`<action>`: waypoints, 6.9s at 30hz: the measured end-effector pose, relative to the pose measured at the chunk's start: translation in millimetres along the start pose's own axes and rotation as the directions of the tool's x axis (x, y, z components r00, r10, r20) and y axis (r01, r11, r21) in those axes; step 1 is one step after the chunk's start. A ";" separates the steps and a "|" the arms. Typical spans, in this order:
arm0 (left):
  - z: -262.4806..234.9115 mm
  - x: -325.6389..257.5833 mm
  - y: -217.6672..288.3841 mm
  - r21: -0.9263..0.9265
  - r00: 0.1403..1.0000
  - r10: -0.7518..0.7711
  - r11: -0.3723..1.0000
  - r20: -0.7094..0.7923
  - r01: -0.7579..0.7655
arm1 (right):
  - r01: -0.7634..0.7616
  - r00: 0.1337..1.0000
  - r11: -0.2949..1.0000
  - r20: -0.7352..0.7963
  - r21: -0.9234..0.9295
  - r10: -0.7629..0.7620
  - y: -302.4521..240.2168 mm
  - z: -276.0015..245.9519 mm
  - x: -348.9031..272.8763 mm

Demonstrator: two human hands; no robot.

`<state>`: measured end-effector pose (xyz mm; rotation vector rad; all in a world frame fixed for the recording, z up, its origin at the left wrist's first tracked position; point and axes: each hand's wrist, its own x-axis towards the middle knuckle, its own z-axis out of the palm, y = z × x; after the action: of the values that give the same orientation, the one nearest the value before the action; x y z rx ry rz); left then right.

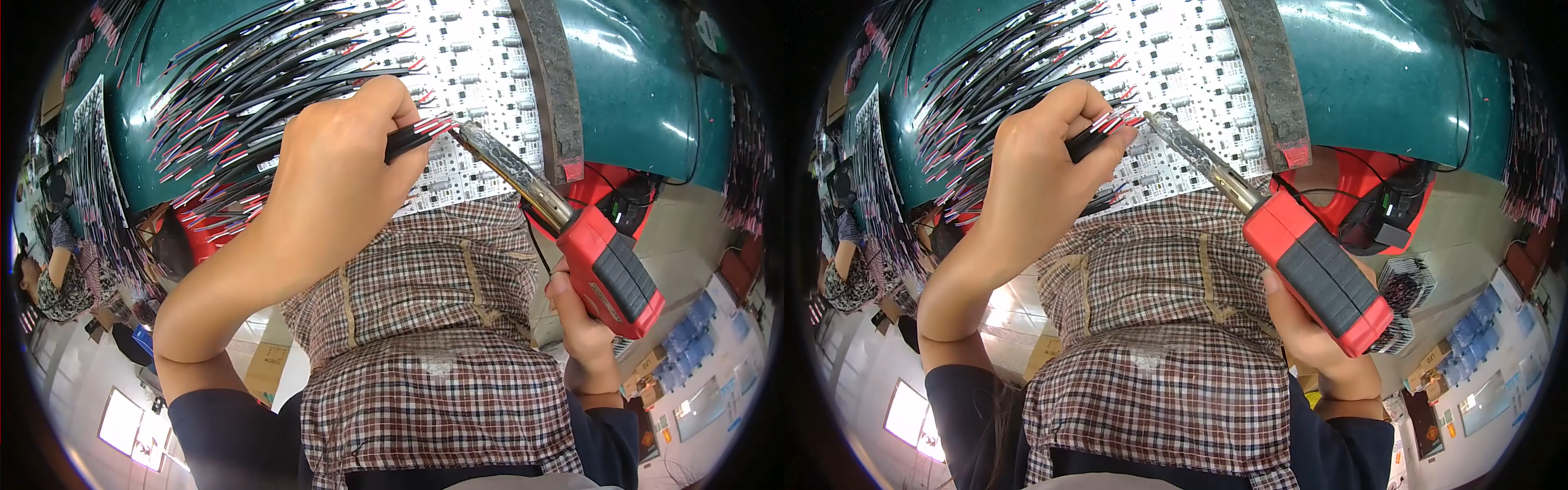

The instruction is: The person solders multiple wires onto small circuit boards using a soldering iron.

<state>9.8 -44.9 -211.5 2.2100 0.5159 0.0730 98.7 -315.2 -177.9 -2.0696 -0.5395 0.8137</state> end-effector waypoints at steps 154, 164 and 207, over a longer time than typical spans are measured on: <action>12.2 -13.9 -1.0 0.031 0.998 -0.043 0.999 -0.053 0.045 | 0.058 0.998 0.996 0.040 -0.061 -0.056 6.2 -1.7 -6.9; 12.5 -13.1 -0.4 0.056 0.997 -0.054 0.997 -0.053 0.057 | 0.107 0.990 0.993 0.099 -0.056 -0.101 13.0 -5.1 -8.7; 10.1 -9.9 -0.6 0.023 0.999 -0.045 0.999 -0.027 0.046 | 0.101 0.993 0.992 0.061 -0.074 -0.096 11.0 -3.5 -12.4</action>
<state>2.8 -55.8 -217.2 2.2218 0.5839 0.0727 93.5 -331.0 -181.0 -2.0764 -0.7087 0.8071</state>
